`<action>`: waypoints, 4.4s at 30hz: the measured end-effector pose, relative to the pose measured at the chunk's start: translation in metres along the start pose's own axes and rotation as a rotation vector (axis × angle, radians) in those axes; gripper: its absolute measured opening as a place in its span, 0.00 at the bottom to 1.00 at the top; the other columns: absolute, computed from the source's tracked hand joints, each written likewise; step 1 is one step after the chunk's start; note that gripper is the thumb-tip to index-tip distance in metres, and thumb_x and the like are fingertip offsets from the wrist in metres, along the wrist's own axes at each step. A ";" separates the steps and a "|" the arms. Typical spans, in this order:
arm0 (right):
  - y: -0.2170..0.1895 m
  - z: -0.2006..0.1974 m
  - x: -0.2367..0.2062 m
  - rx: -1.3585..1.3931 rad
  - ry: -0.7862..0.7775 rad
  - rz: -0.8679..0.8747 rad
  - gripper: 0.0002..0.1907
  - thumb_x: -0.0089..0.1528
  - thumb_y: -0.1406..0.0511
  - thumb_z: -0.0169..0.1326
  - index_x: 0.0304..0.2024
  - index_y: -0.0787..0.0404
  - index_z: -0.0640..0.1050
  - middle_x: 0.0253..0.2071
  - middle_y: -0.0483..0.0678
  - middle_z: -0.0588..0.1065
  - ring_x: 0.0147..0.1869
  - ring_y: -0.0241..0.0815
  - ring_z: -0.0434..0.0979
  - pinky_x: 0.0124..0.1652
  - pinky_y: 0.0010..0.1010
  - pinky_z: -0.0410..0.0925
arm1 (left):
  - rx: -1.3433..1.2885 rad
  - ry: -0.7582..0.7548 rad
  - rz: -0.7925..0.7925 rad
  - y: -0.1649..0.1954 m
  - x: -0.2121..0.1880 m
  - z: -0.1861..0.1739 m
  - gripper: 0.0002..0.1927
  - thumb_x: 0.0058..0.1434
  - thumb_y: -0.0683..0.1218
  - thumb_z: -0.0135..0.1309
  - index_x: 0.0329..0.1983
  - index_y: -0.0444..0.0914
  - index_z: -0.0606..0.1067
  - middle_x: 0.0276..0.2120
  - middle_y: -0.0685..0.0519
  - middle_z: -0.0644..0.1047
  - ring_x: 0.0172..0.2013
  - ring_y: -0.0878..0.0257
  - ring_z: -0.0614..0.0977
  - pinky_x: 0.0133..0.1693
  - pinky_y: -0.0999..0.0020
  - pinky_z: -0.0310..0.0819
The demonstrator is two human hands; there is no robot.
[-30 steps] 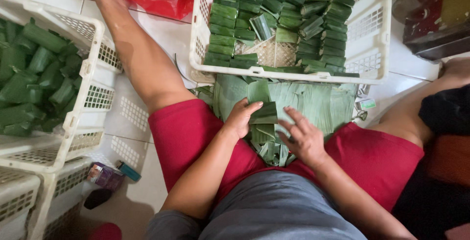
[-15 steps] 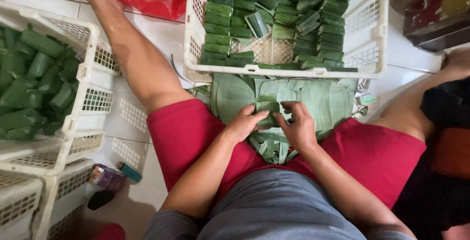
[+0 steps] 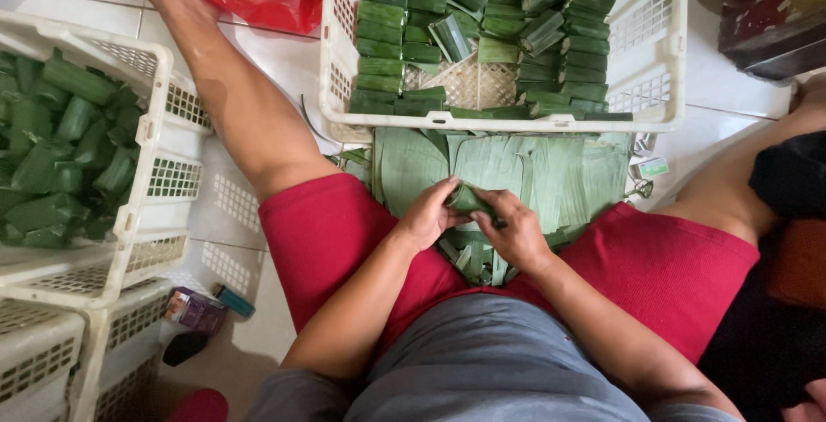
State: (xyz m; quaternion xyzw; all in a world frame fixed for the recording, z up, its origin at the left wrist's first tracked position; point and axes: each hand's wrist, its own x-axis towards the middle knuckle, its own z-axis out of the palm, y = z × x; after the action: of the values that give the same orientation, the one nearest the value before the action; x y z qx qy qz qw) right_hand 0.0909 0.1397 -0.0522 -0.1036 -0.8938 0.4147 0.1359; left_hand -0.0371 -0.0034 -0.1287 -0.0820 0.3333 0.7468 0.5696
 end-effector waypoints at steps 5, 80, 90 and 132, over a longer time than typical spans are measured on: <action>0.011 -0.001 -0.003 -0.007 -0.104 0.142 0.16 0.61 0.64 0.63 0.51 0.62 0.81 0.47 0.55 0.79 0.46 0.53 0.82 0.45 0.36 0.74 | 0.688 0.065 0.180 -0.011 -0.013 0.007 0.16 0.66 0.46 0.58 0.53 0.34 0.74 0.40 0.52 0.78 0.37 0.67 0.81 0.38 0.67 0.82; -0.043 -0.041 -0.007 0.558 -0.116 0.428 0.16 0.64 0.69 0.53 0.55 0.64 0.76 0.48 0.45 0.81 0.47 0.33 0.82 0.41 0.26 0.73 | 0.570 0.191 0.469 -0.014 -0.073 0.077 0.16 0.63 0.38 0.57 0.54 0.32 0.74 0.43 0.54 0.79 0.43 0.67 0.80 0.46 0.68 0.77; -0.050 -0.023 -0.012 0.252 -0.090 0.318 0.32 0.54 0.65 0.67 0.58 0.66 0.71 0.43 0.50 0.79 0.44 0.37 0.80 0.45 0.30 0.74 | 0.430 0.090 0.461 -0.014 -0.077 0.085 0.28 0.70 0.44 0.52 0.71 0.36 0.60 0.55 0.53 0.72 0.55 0.66 0.74 0.57 0.68 0.69; -0.057 -0.035 -0.020 0.268 -0.159 0.481 0.19 0.63 0.62 0.60 0.53 0.66 0.79 0.32 0.48 0.81 0.32 0.33 0.77 0.35 0.27 0.72 | 1.222 0.107 1.047 0.009 -0.104 0.100 0.04 0.70 0.37 0.50 0.46 0.35 0.71 0.40 0.46 0.76 0.42 0.53 0.81 0.45 0.62 0.77</action>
State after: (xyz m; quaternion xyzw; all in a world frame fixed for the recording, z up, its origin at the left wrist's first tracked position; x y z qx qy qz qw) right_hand 0.1171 0.1226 0.0105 -0.2610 -0.7886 0.5562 -0.0245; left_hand 0.0150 -0.0283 0.0032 0.3751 0.7050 0.5974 0.0731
